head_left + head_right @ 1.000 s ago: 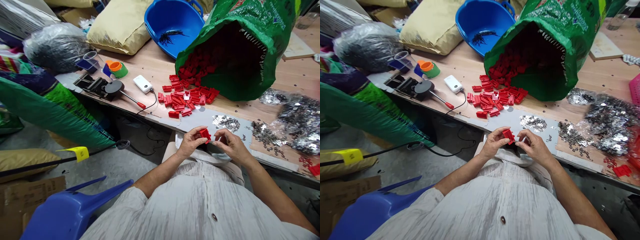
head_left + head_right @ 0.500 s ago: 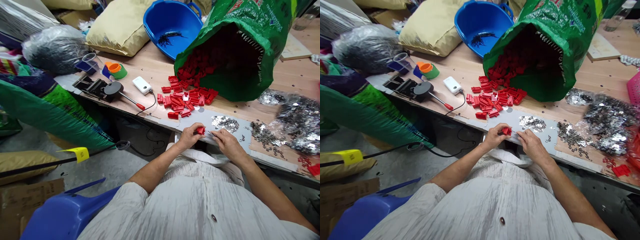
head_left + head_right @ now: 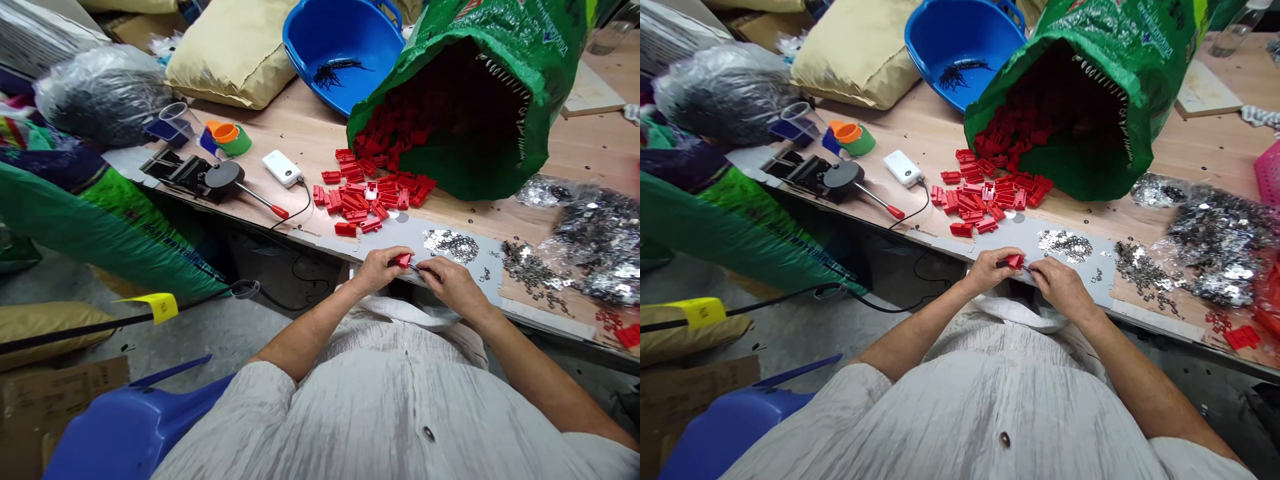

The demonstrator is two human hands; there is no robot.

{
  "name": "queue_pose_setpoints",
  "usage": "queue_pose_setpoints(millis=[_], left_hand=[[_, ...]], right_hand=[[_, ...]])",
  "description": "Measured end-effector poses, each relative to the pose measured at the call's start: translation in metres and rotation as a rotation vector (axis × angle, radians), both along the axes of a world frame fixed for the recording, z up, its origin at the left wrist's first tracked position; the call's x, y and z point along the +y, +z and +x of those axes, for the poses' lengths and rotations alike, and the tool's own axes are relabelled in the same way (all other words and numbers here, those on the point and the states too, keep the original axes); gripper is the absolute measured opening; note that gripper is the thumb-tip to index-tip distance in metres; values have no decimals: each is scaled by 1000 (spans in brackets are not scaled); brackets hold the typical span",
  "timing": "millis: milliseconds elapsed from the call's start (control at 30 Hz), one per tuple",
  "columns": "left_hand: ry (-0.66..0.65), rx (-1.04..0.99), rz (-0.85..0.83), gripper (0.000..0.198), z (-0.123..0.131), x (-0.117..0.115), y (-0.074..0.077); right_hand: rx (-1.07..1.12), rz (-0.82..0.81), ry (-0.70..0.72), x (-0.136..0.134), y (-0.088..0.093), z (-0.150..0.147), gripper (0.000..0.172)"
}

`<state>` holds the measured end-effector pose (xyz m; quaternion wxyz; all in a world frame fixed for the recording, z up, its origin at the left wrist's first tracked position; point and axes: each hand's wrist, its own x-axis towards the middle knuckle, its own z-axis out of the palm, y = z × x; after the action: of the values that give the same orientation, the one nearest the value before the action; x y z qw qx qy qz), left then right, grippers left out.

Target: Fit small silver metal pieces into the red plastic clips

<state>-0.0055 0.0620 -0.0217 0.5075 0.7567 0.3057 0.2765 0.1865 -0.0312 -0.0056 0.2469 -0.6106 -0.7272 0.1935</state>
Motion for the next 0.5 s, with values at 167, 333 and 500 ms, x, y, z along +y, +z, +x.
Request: queue_pose_setpoints(millis=[167, 333, 500], left_hand=[[-10, -7, -2, 36, 0, 0, 0], [30, -6, 4, 31, 3, -3, -1], [70, 6, -11, 31, 4, -7, -1]], right_hand=[[-68, 2, -15, 0, 1, -3, 22], [-266, -24, -115, -4, 5, -25, 22], [-304, -27, -221, -7, 6, -41, 22]])
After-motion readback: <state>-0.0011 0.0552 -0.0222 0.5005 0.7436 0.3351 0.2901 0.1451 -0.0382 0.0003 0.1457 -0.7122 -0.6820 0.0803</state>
